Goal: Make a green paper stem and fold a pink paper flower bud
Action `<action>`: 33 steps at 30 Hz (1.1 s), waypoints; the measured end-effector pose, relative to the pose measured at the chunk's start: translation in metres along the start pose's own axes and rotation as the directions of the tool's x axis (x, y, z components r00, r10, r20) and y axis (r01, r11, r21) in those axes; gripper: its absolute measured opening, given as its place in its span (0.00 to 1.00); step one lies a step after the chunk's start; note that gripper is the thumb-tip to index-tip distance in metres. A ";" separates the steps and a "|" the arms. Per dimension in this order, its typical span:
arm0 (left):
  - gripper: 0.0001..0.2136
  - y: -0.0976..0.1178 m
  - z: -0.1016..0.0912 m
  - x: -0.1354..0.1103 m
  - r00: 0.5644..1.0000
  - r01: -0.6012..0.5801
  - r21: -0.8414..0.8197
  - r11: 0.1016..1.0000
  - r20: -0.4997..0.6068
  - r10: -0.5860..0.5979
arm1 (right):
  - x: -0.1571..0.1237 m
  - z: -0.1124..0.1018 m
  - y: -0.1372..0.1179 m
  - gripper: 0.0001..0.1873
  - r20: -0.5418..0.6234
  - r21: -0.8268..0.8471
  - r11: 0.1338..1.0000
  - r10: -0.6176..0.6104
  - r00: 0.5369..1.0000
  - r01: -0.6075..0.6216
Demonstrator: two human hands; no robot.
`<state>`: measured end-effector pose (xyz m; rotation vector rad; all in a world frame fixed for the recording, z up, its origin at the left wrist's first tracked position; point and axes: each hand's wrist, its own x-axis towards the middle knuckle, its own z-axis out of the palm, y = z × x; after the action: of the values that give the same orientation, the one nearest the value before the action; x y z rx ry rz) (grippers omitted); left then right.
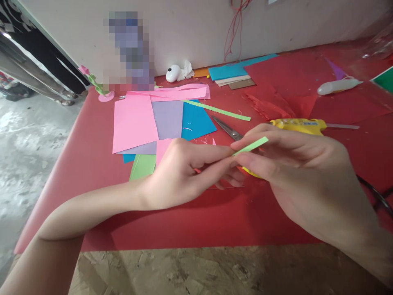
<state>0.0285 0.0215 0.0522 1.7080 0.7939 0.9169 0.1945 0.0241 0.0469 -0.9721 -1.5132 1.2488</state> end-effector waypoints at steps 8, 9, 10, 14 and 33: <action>0.11 0.003 -0.003 -0.004 0.992 -0.128 0.222 0.967 0.045 0.121 | -0.005 0.001 0.000 0.09 0.034 0.068 0.996 -0.064 0.997 0.062; 0.12 0.004 -0.004 -0.004 0.992 -0.122 0.193 0.974 0.061 0.112 | -0.006 0.000 -0.001 0.10 0.052 0.067 0.995 -0.076 0.996 0.072; 0.12 0.005 -0.004 -0.004 0.991 -0.118 0.153 0.981 0.076 0.107 | -0.006 -0.001 -0.002 0.10 0.074 0.068 0.995 -0.081 0.994 0.076; 0.12 0.006 -0.005 -0.002 0.992 -0.017 -0.018 1.000 0.125 0.019 | -0.006 -0.003 -0.003 0.08 0.106 0.092 0.995 -0.058 0.993 0.048; 0.08 -0.005 -0.012 0.005 0.881 0.466 -0.568 0.678 0.370 -0.295 | 0.010 -0.013 -0.013 0.17 0.166 -0.266 0.957 -0.071 0.984 0.114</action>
<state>0.0202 0.0329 0.0516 0.9562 0.5419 0.5617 0.2037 0.0348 0.0619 -0.9852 -1.8707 1.0860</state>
